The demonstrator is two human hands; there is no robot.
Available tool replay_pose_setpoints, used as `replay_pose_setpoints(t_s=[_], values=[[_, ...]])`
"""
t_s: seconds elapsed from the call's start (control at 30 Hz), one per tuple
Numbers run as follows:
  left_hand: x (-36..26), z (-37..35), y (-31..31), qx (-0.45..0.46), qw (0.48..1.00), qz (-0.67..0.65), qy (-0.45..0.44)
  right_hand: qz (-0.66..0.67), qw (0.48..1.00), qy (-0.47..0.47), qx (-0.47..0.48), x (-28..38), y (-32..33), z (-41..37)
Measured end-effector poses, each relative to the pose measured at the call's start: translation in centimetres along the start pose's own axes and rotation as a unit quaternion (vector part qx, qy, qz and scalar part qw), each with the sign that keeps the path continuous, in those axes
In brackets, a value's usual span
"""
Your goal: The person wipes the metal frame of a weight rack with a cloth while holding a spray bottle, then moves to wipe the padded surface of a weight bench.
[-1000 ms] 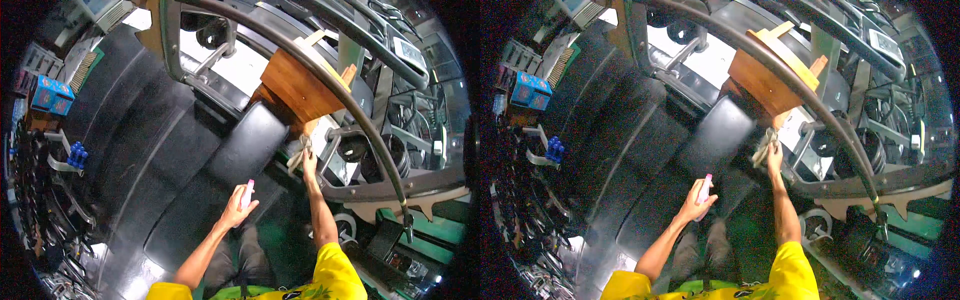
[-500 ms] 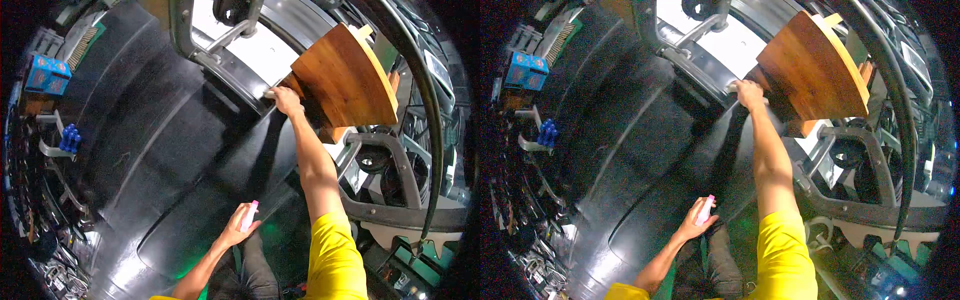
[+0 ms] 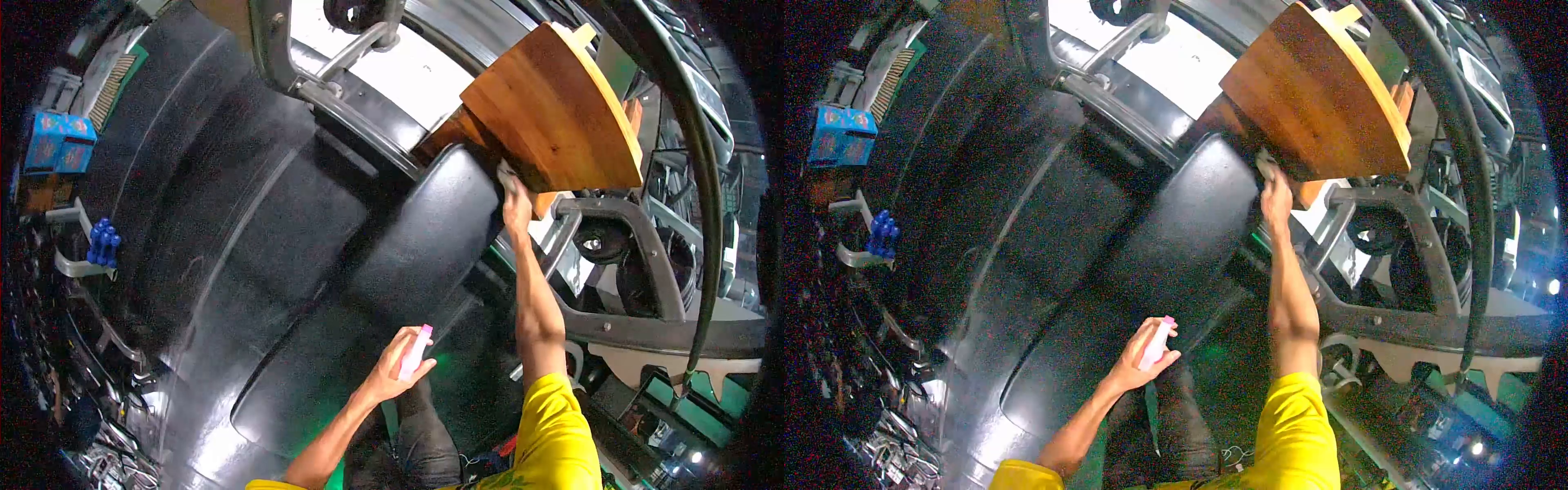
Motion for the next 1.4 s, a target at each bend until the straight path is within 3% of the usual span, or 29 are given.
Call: replay_pose_setpoints(t_s=[0.07,0.17,0.2,0.27,0.37,0.4,0.47,0.53,0.57,0.63,0.67,0.7,0.73,0.77,0.87,0.9,0.93,1.0,1.07,1.1,1.2,1.23,1.3,1.4], values=[[-0.2,0.1,0.1,0.015,1.0,0.015,0.008,0.055,0.996,0.067,0.018,6.4,-2.0,2.2],[-1.0,0.7,0.5,0.008,1.0,0.014,0.012,0.027,0.98,0.196,0.034,12.2,-8.1,4.5],[-1.0,1.0,0.9,0.006,1.0,0.017,0.012,-0.06,0.967,0.231,0.087,15.0,-9.3,4.1],[-2.6,1.3,1.3,0.017,0.993,0.086,-0.076,-0.135,0.915,0.366,0.101,17.7,-10.9,2.0],[-2.2,0.9,2.5,0.041,0.995,0.083,-0.039,-0.022,0.929,0.363,0.074,16.4,-7.8,2.4],[-1.8,0.6,2.8,0.051,0.995,0.08,-0.017,0.004,0.944,0.313,0.101,16.1,-5.1,1.7],[-2.2,0.5,3.5,0.049,0.991,0.107,-0.06,-0.028,0.974,0.219,0.058,9.7,-2.6,0.5],[-2.1,0.2,4.2,0.053,0.989,0.128,-0.06,-0.014,0.985,0.143,0.095,3.9,0.1,-1.7],[-2.1,0.1,4.2,0.054,0.988,0.129,-0.062,0.019,0.992,0.105,0.07,0.9,1.4,-3.0],[-0.3,-0.7,4.9,0.021,0.998,0.022,0.052,0.052,0.996,0.064,0.046,-0.2,2.6,-4.6],[-0.3,-0.8,5.1,0.02,0.998,0.024,0.052,0.075,0.996,-0.031,0.036,-1.8,2.5,-4.7],[-1.4,-0.6,5.1,0.017,0.998,0.058,-0.007,0.097,0.987,-0.125,0.027,-2.9,2.4,-4.9],[-2.6,-0.6,5.0,0.014,0.993,0.093,-0.067,0.1,0.991,-0.084,-0.01,-2.4,1.5,-3.6],[-2.2,-0.9,4.8,0.013,0.998,0.066,-0.021,0.067,0.997,-0.025,-0.023,-1.5,0.4,-2.3],[-2.2,-1.4,4.2,0.003,0.999,0.042,-0.013,0.01,0.993,0.103,-0.049,7.0,-2.4,1.1],[-1.5,-1.8,4.0,-0.008,0.999,-0.014,0.041,0.047,0.988,0.143,-0.031,9.0,-4.6,2.3],[-1.3,-1.9,3.7,-0.01,0.999,-0.013,0.042,0.085,0.979,0.183,-0.013,10.9,-6.6,3.0],[-0.9,-2.0,2.9,-0.006,0.999,-0.005,0.033,-0.06,0.957,0.277,0.068,16.5,-9.6,2.6],[-1.3,-1.4,2.1,-0.003,0.999,0.032,-0.009,-0.111,0.914,0.369,0.124,18.5,-12.2,0.2],[-1.9,-1.3,1.8,-0.001,0.997,0.066,-0.051,-0.091,0.925,0.348,0.12,18.4,-11.8,0.6],[-1.5,-1.3,0.8,0.041,0.995,0.072,-0.055,-0.03,0.938,0.321,0.129,16.9,-8.4,0.4],[-1.6,-1.4,0.7,0.043,0.995,0.068,-0.054,0.001,0.928,0.364,0.079,15.9,-6.5,-0.3],[-0.5,-1.7,0.6,0.044,0.999,0.017,0.025,-0.001,0.969,0.24,0.061,10.7,-3.5,-1.0],[-1.2,-1.8,1.3,0.005,1.0,0.016,-0.008,0.014,0.986,0.159,0.044,3.5,0.0,-3.8]])
Point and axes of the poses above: each hand's wrist, its own z-axis towards the middle knuckle, its own y-axis out of the back of the hand, x = y × z, the point moved 9 cm from there along z, towards the middle knuckle, and after that the axes turned 3 degrees about -y, right-handed, at the moved point
